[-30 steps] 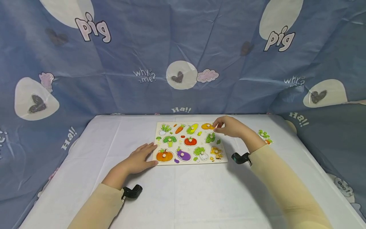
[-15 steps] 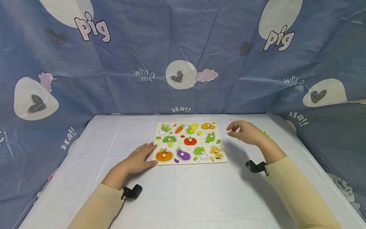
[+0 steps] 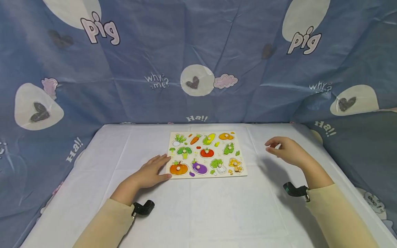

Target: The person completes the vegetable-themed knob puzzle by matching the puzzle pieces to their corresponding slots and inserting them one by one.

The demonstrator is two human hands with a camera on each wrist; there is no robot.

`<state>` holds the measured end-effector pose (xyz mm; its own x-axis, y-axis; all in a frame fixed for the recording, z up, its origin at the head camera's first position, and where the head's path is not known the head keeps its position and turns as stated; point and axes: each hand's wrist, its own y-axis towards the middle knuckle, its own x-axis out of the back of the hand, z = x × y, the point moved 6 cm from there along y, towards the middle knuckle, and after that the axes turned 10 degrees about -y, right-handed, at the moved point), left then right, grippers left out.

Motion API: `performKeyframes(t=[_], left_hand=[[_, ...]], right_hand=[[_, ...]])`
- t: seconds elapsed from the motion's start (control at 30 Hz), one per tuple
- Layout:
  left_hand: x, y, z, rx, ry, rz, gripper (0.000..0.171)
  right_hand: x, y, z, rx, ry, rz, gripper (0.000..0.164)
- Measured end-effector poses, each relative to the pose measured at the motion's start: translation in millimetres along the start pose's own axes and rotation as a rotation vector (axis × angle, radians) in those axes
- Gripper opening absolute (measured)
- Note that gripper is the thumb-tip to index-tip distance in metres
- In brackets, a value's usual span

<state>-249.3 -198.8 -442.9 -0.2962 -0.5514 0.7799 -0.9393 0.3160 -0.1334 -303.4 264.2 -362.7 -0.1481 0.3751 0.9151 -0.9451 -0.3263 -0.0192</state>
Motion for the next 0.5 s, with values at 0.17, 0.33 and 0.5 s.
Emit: performKeyframes(t=[0.17, 0.33, 0.5], left_hand=[[0.3, -0.8, -1.0, -0.005, -0.004, 0.002, 0.077], [0.4, -1.4, -1.8, -0.005, -0.005, -0.001, 0.077], [0.6, -1.5, -1.9, 0.0, -0.001, 0.001, 0.077]], right_hand=[[2.2, -10.6, -17.7, -0.025, 0.03, -0.008, 0.033], [3.2, -18.7, -35.7, -0.038, 0.057, -0.012, 0.036], [3.3, -23.3, -55.8, -0.062, 0.051, -0.027, 0.035]])
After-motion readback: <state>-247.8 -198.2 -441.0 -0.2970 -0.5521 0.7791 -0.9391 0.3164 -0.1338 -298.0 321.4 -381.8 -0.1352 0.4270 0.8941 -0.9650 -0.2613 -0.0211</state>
